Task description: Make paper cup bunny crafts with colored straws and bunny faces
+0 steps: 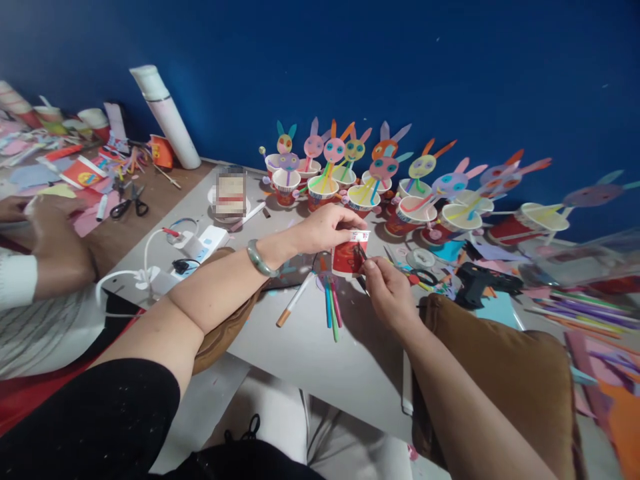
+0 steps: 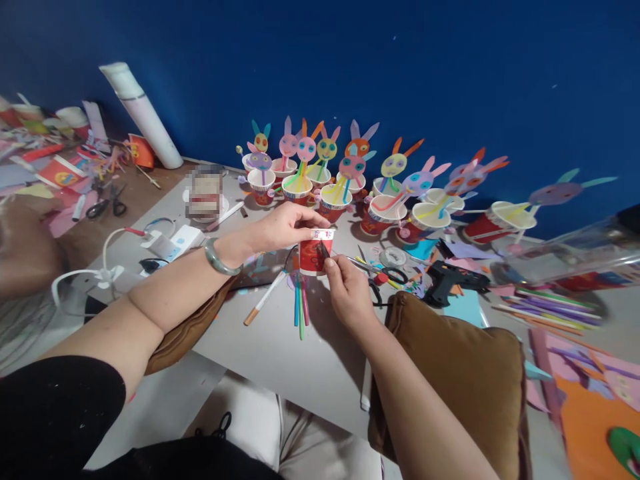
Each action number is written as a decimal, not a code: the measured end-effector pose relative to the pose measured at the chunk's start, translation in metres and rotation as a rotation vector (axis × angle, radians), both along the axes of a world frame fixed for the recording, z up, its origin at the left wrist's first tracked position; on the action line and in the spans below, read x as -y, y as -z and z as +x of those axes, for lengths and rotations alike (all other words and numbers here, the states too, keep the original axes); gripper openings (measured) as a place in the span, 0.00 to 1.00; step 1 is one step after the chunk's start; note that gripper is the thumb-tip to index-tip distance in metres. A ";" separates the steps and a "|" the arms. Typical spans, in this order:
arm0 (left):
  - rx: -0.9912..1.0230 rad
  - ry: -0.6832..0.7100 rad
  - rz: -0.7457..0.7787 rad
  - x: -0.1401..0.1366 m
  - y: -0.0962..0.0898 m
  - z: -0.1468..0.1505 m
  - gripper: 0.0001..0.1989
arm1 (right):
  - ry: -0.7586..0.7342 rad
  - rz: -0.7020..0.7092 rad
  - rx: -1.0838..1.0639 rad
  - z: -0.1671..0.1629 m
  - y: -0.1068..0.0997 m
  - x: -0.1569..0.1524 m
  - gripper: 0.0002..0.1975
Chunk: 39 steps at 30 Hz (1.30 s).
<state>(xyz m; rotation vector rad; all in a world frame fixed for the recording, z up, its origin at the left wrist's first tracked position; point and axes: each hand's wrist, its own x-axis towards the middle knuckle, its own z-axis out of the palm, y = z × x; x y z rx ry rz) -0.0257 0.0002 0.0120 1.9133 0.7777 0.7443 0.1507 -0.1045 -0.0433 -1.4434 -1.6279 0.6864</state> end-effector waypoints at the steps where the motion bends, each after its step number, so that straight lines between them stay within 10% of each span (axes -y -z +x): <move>1: 0.014 -0.004 -0.008 0.000 0.001 0.001 0.13 | 0.005 0.007 0.024 0.000 -0.001 0.001 0.28; 23: 0.048 -0.046 0.117 0.002 0.016 0.010 0.13 | 0.082 -0.059 0.259 0.005 -0.016 0.004 0.19; 39: -0.142 0.218 0.242 -0.001 -0.007 -0.011 0.17 | -0.132 -0.032 0.426 0.019 -0.027 0.003 0.17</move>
